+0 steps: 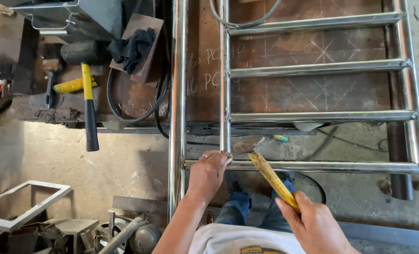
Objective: Fabricating a stainless steel gate structure by using a hammer and chisel to clean or align welded joints.
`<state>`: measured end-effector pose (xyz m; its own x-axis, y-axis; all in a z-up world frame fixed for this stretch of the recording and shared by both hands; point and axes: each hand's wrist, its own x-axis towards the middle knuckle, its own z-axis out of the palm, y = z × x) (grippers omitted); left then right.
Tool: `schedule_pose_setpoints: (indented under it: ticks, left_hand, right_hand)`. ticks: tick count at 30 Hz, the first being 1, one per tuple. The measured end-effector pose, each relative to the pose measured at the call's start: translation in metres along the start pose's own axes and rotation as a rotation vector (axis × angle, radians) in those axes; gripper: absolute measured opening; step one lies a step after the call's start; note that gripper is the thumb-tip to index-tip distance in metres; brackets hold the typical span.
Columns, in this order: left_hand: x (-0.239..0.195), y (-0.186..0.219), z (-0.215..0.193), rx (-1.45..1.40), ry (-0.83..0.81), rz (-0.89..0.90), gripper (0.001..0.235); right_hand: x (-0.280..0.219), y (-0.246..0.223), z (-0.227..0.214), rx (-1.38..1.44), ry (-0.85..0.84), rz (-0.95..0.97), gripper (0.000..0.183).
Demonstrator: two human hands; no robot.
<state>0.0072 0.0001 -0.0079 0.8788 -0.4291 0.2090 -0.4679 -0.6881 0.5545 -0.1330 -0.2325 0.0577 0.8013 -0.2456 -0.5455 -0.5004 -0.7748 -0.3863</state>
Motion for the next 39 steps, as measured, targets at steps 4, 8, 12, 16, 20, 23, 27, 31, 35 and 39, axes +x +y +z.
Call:
schedule_pose_setpoints:
  ticks: [4,8,12,16,20,23,27,31,35,39]
  left_hand:
    - [0.003,-0.003,0.001,0.044,-0.019,0.070,0.016]
    - [0.007,-0.011,0.005,0.086,-0.150,0.078,0.013]
    - [0.010,-0.017,0.004,0.171,-0.239,0.097,0.007]
    - [0.010,-0.013,0.000,0.098,-0.215,0.091,0.012]
    - [0.018,-0.013,-0.011,-0.059,-0.160,-0.103,0.012]
    - [0.014,-0.012,-0.019,-0.250,-0.050,-0.229,0.012]
    - [0.003,-0.006,-0.014,-0.186,-0.180,-0.235,0.012]
    - [-0.005,-0.004,-0.008,-0.153,-0.032,-0.149,0.014]
    - [-0.008,0.003,-0.008,-0.149,0.024,-0.084,0.012]
    - [-0.021,0.009,0.011,0.053,0.128,-0.063,0.009]
  right_hand:
    - [-0.005,0.001,-0.001,0.052,0.053,-0.058,0.030]
    - [0.007,0.014,0.017,-0.027,0.028,-0.093,0.034]
    - [0.005,0.012,0.012,-0.010,0.067,-0.123,0.031]
    - [0.005,0.017,0.022,0.049,0.060,-0.146,0.031]
    - [0.013,0.020,0.015,0.040,0.038,-0.070,0.034]
    - [0.006,0.012,0.000,0.110,0.040,-0.011,0.032]
    - [0.009,0.012,0.002,0.109,0.053,-0.037,0.034]
    - [0.010,0.005,0.005,0.101,0.059,-0.095,0.032]
    - [0.006,0.005,0.011,0.082,0.071,-0.161,0.032]
    - [0.006,0.027,0.033,-0.002,0.136,-0.219,0.028]
